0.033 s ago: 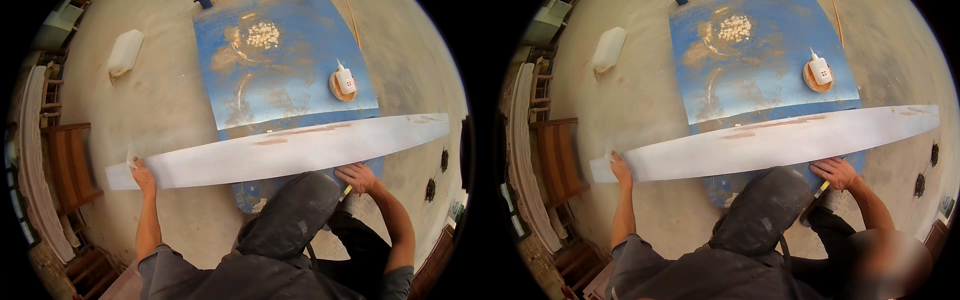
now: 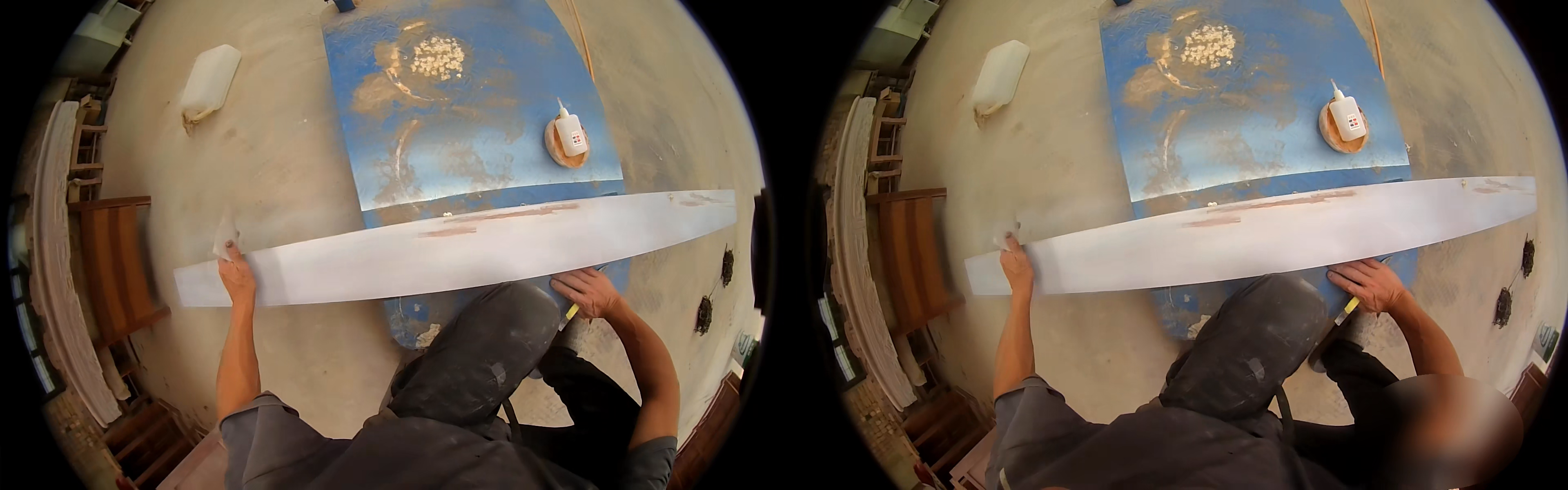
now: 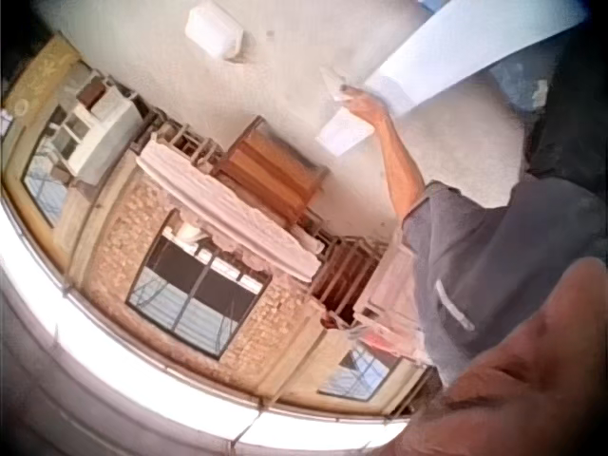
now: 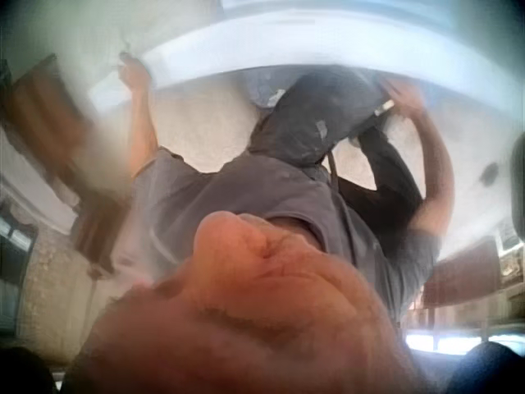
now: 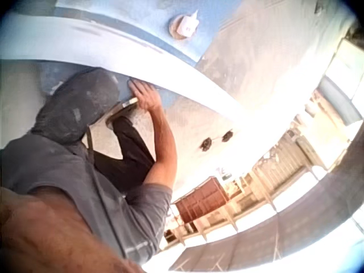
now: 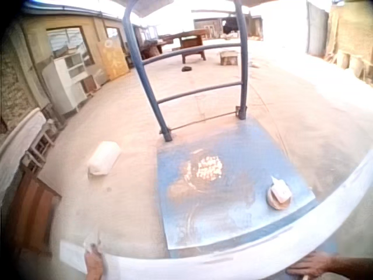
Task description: The person applies white glue from a bottle onto a long, white, tapered strip of material resting on a blue workbench. They then use a yellow plastic scraper to spread the glue evenly along the strip's surface.
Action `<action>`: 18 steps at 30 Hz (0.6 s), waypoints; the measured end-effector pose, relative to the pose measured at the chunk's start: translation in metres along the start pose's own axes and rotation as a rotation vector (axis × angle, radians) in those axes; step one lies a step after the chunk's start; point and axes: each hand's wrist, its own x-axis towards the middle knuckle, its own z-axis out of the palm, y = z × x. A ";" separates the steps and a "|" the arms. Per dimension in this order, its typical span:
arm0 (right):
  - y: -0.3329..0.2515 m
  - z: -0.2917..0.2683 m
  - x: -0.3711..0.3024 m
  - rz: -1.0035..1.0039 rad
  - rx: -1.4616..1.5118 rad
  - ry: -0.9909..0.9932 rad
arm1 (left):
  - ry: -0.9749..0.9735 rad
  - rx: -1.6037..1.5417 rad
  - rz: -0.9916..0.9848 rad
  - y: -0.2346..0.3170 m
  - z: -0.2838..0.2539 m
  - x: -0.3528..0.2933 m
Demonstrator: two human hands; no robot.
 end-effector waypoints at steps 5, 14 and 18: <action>0.001 -0.002 -0.003 -0.028 -0.045 -0.035 | -0.506 0.298 0.141 0.017 0.025 0.049; -0.006 -0.005 0.001 -0.023 -0.115 -0.021 | -0.368 0.265 0.070 0.010 0.044 0.045; -0.011 0.003 -0.001 -0.037 -0.139 0.030 | -0.338 0.244 0.067 0.011 0.041 0.045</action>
